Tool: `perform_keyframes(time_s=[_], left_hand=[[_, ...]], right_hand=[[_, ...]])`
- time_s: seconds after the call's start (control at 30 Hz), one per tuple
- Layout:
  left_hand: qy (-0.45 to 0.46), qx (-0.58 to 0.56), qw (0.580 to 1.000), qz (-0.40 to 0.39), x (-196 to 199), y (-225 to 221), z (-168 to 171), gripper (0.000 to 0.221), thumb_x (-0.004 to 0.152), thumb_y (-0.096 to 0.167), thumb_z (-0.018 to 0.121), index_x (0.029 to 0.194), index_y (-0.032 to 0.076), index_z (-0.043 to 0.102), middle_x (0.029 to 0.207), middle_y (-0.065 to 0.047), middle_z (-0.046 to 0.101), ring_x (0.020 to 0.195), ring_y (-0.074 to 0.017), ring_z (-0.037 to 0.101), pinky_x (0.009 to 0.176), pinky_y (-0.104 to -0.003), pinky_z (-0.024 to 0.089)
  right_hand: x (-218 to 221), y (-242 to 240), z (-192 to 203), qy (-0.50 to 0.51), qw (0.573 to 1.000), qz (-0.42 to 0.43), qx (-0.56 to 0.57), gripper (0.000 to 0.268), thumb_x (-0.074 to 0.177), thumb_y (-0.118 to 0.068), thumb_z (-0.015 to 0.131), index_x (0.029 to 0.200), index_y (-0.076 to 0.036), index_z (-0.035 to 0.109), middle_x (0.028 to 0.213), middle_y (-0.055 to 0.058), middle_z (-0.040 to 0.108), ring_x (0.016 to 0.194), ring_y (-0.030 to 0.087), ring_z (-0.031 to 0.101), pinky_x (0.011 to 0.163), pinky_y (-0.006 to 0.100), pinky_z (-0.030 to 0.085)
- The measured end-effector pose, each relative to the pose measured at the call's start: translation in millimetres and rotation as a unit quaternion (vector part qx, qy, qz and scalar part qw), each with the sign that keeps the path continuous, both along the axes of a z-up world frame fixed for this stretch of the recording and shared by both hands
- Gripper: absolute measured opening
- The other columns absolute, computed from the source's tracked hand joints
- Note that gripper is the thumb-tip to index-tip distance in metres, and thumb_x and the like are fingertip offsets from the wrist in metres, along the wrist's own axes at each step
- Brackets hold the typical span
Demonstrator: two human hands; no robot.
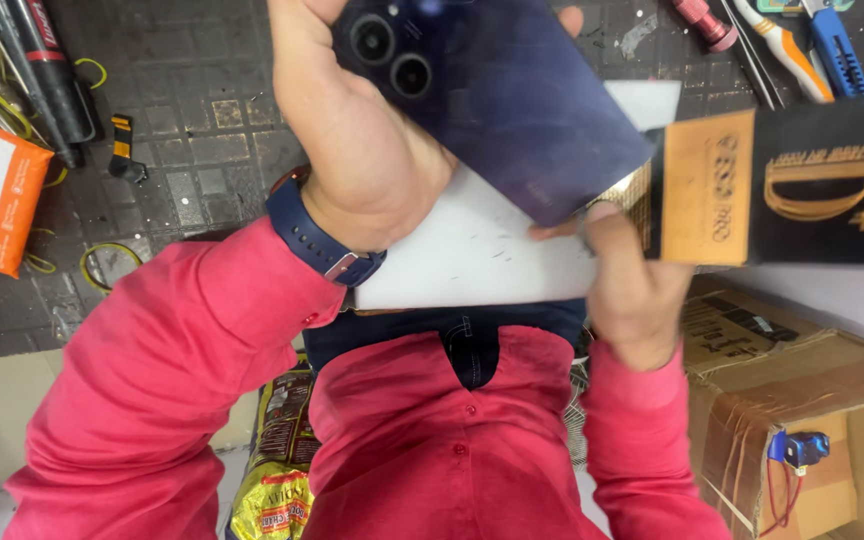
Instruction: The person cleans a smartphone with a cloth, applies adhesive from a tube, and uses a plastic card to pry open the back cover. The person then uses a screwdriver to remove screws from the internal components.
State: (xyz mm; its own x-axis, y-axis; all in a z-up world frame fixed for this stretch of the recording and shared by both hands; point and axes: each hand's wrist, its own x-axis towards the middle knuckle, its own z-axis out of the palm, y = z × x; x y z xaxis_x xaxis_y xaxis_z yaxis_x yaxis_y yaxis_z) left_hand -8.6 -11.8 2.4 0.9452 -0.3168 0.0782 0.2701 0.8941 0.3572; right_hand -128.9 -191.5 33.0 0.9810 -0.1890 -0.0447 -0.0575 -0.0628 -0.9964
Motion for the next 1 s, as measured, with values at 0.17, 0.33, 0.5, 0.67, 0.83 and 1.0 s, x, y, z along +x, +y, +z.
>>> perform_keyframes(time_s=[0.17,0.33,0.5,0.67,0.83,1.0], left_hand=[[0.069,-0.054,0.993,0.073,-5,-7,-9,0.044,0.114,0.030,0.037,0.105,-0.002,0.065,0.103,-0.011,0.071,0.100,-0.0239,0.068,0.093,-0.038,0.051],[0.071,-0.087,0.987,0.116,-6,-4,5,0.040,0.109,0.032,0.042,0.101,0.000,0.065,0.099,-0.007,0.070,0.096,-0.0218,0.067,0.090,-0.037,0.050],[0.102,-0.007,0.992,0.075,-7,-2,29,0.044,0.097,0.039,0.044,0.104,0.001,0.067,0.105,-0.008,0.071,0.099,-0.0238,0.068,0.099,-0.041,0.052],[0.075,-0.017,0.989,0.128,0,3,25,0.041,0.099,0.039,0.047,0.100,0.002,0.065,0.101,-0.007,0.071,0.099,-0.0247,0.068,0.100,-0.043,0.053],[0.111,-0.024,0.952,0.285,-3,-6,3,0.033,0.109,0.031,0.050,0.094,0.004,0.062,0.093,-0.005,0.067,0.091,-0.0202,0.064,0.093,-0.038,0.050],[0.112,-0.043,0.980,0.157,-4,-4,6,0.032,0.101,0.033,0.050,0.097,0.004,0.061,0.092,-0.004,0.067,0.089,-0.0181,0.064,0.091,-0.035,0.051]], right_hand=[[25,-16,5,0.018,0.999,0.031,0.007,0.033,0.102,0.002,0.044,0.130,0.014,0.056,0.115,0.018,0.066,0.089,0.028,0.071,0.077,0.038,0.065],[24,-1,24,-0.080,0.934,0.044,-0.346,0.013,0.112,0.002,0.051,0.116,0.011,0.059,0.102,0.021,0.068,0.093,0.031,0.070,0.087,0.039,0.057],[17,17,30,0.028,0.990,-0.086,-0.108,0.023,0.107,-0.013,0.054,0.121,0.006,0.052,0.087,0.013,0.065,0.074,0.019,0.070,0.073,0.030,0.061],[6,37,32,0.036,0.997,-0.061,-0.041,0.029,0.111,-0.018,0.056,0.126,0.007,0.052,0.101,0.014,0.065,0.079,0.021,0.070,0.067,0.033,0.063],[1,42,27,0.049,0.994,-0.057,0.076,0.027,0.112,-0.013,0.053,0.129,0.007,0.054,0.109,0.015,0.065,0.096,0.021,0.069,0.072,0.038,0.065],[6,41,12,-0.050,0.977,-0.122,0.168,0.024,0.118,-0.011,0.055,0.137,0.002,0.046,0.112,0.012,0.060,0.093,0.020,0.067,0.083,0.046,0.065]])
